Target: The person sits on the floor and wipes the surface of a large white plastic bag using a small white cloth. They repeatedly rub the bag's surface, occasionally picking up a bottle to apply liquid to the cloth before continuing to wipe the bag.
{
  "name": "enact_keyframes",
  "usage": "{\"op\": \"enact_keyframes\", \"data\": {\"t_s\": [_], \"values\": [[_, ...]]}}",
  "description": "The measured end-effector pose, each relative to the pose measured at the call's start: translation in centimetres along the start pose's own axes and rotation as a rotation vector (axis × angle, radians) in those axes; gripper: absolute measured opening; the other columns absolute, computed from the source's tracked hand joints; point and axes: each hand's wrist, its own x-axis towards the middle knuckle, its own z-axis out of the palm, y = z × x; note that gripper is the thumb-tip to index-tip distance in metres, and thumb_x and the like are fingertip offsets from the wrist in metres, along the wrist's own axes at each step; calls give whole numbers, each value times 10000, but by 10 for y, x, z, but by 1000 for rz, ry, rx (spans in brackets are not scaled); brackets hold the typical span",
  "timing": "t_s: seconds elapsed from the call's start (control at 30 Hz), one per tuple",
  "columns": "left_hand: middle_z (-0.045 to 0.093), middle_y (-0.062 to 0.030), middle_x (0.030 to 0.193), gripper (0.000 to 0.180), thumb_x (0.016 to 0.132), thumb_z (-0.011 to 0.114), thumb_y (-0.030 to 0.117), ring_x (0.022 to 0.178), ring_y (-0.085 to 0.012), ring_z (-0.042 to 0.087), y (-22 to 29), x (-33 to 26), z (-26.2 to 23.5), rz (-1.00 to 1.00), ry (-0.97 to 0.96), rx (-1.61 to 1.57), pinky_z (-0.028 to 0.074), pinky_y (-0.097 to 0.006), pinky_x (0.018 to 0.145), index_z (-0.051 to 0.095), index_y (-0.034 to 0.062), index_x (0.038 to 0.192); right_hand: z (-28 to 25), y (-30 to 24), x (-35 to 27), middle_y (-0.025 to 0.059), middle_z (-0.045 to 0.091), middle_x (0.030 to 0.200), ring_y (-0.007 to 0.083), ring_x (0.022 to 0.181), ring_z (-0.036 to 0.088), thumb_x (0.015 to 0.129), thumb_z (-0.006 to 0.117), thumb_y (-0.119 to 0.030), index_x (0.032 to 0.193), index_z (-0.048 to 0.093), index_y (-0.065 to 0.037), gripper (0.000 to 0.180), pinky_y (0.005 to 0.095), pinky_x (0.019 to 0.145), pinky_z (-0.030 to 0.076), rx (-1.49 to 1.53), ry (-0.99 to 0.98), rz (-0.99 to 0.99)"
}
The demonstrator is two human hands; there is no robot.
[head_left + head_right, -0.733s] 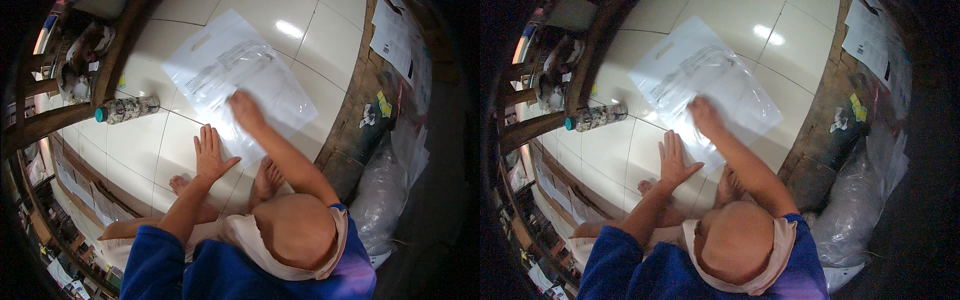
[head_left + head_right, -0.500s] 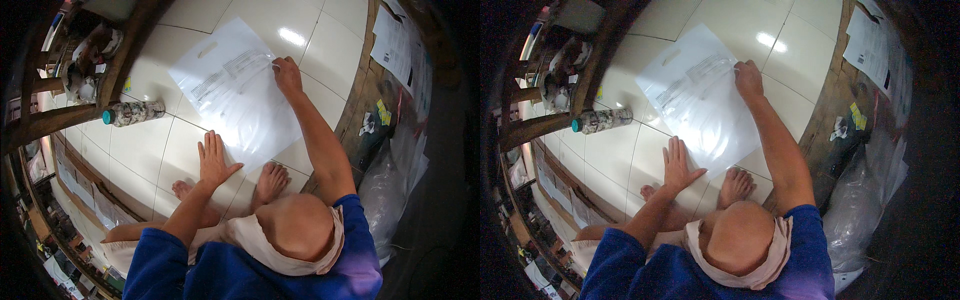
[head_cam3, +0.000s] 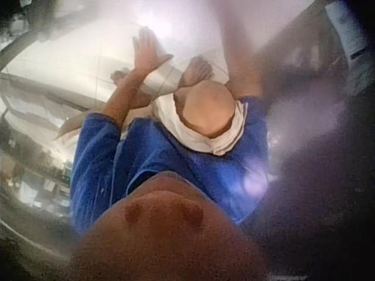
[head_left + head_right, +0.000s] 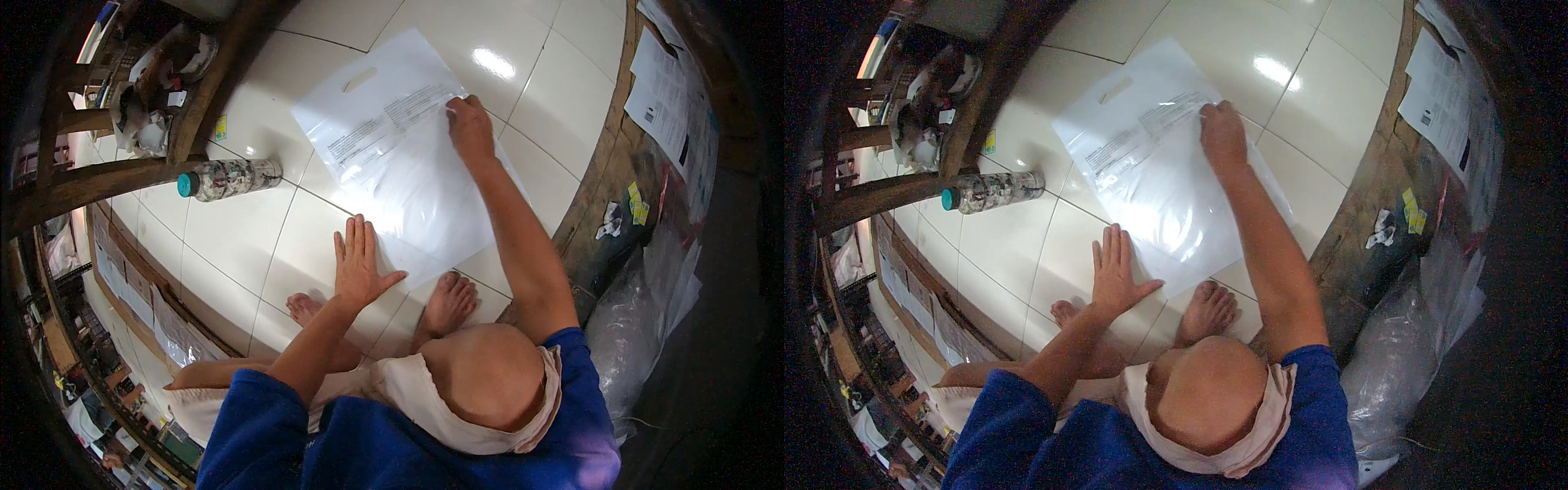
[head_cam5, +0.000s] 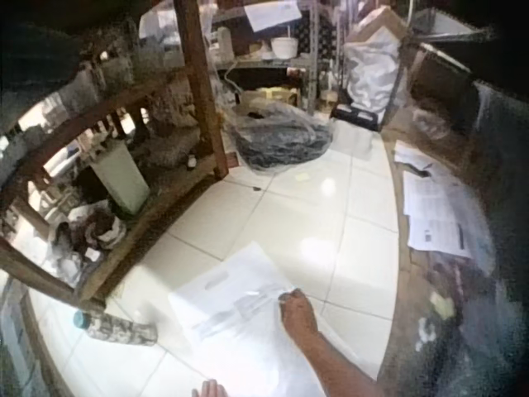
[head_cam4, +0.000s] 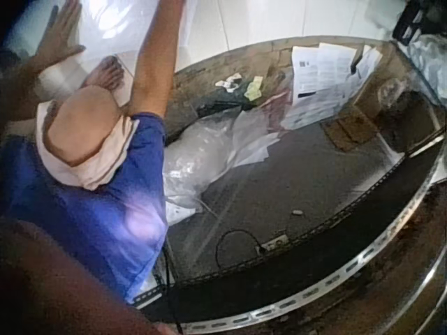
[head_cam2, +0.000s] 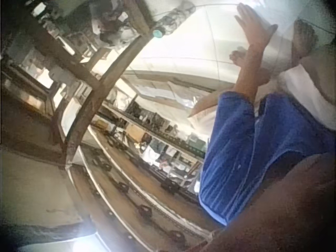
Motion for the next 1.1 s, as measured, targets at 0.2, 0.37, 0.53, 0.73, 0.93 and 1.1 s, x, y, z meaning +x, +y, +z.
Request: {"op": "enact_keyframes", "data": {"t_s": [0.2, 0.37, 0.53, 0.73, 0.93, 1.1], "values": [[129, -280, 1573, 1202, 724, 686, 670, 1484, -396, 62, -2, -4, 1, -40, -8, 17, 70, -588, 1171, 178, -115, 1478, 67, -88, -85, 206, 611, 948, 364, 989, 582, 854, 563, -95, 943, 655, -16, 150, 461, 881, 489, 194, -287, -281], [142, -275, 1573, 1201, 719, 692, 665, 1484, -394, 71, 1, -1, 0, -24, -17, 20, 72, -589, 1170, 185, -115, 1478, 64, -51, -47, 203, 619, 999, 362, 1011, 582, 882, 527, -116, 978, 629, 17, 193, 464, 927, 456, -10, -94, -209], [201, -256, 1554, 1108, 719, 717, 621, 1460, -396, 144, 0, -1, -10, 0, 39, -15, 128, -596, 1155, 283, -95, 1445, 11, -11, 27, 225, 597, 902, 395, 892, 590, 839, 568, -77, 889, 659, -26, 116, 490, 800, 489, 20, -32, 50], [457, -247, 1371, 732, 804, 730, 376, 1241, -428, 433, -59, 41, -27, 142, 384, -259, 326, -525, 1055, 457, -77, 1310, 67, -97, -52, 222, 606, 990, 373, 1002, 583, 805, 585, -48, 954, 648, 12, 173, 449, 908, 482, 172, -286, -265], [173, -176, 1590, 957, 872, 567, 596, 1471, -385, 119, -99, 89, -46, 14, 194, 152, 136, -559, 1180, 212, -31, 1501, 72, -96, -52, 216, 587, 1076, 373, 1042, 573, 836, 534, -75, 958, 646, -14, 177, 452, 932, 485, -70, -421, -280], [148, -162, 1600, 972, 880, 518, 645, 1482, -369, 82, -95, 92, -47, 5, 163, 158, 92, -558, 1190, 193, -16, 1513, 17, 3, 31, 222, 572, 865, 393, 854, 599, 847, 546, -75, 875, 620, -39, 87, 485, 735, 477, -63, -52, -23]]}}
